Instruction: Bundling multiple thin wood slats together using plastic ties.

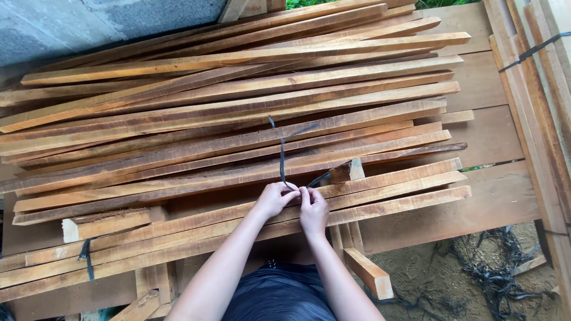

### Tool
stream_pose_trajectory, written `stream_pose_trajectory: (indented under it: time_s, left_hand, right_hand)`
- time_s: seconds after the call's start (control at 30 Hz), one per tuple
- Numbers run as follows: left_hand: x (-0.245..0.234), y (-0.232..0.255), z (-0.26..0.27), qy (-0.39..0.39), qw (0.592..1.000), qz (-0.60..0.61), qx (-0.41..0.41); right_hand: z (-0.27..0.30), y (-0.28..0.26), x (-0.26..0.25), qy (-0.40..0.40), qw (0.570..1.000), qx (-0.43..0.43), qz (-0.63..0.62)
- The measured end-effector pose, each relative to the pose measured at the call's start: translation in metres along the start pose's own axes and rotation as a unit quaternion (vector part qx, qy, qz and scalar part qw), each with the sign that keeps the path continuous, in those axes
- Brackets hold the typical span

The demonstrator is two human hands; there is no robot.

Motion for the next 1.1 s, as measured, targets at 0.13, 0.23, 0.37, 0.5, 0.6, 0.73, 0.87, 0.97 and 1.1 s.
stream_pose_trajectory:
  time_s: [0.13, 0.23, 0.37, 0.5, 0.6, 0.73, 0.87, 0.97, 1.1]
  left_hand:
    - [0.000, -0.013, -0.008, -0.007, 1.000, 0.009, 0.000]
    - [-0.006, 0.002, -0.005, -0.016, 1.000, 0.024, 0.003]
    - [-0.005, 0.006, -0.002, -0.024, 1.000, 0.001, -0.006]
    - [-0.009, 0.012, 0.005, 0.007, 1.000, 0.019, -0.016]
    - [0.000, -0.002, 0.004, 0.044, 0.998, 0.034, -0.033]
    - [0.004, -0.001, 0.007, 0.082, 0.996, 0.008, -0.043]
    - [0.001, 0.005, 0.006, 0.081, 0.994, -0.024, -0.073]
    - [0.002, 0.003, 0.004, 0.074, 0.992, -0.046, -0.092]
    - [0.004, -0.005, -0.006, 0.081, 0.989, -0.051, -0.110]
  right_hand:
    - [0.004, 0.004, -0.002, -0.001, 0.999, 0.010, -0.041]
    - [0.006, 0.000, -0.007, -0.036, 0.992, -0.121, -0.026]
    - [0.001, 0.005, -0.006, -0.003, 0.946, -0.318, 0.070]
    - [-0.009, 0.010, -0.004, -0.028, 0.951, -0.295, 0.086]
    - [-0.022, 0.026, 0.004, -0.144, 0.969, -0.155, 0.125]
    - [-0.034, 0.035, 0.004, -0.245, 0.955, -0.102, 0.135]
    - [-0.029, 0.022, -0.006, -0.216, 0.964, -0.064, 0.139]
    - [-0.015, 0.013, -0.009, -0.110, 0.977, -0.141, 0.116]
    - [-0.006, -0.002, -0.005, -0.022, 0.961, -0.273, 0.037]
Point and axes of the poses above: each hand's wrist, its own z-axis away from the middle knuckle, its own x-axis out of the palm, y = z × x, the point moved 3 cm from there along -z, towards the middle knuckle, and after that the axes turned 1 degree about y, right-handed, at the moved point
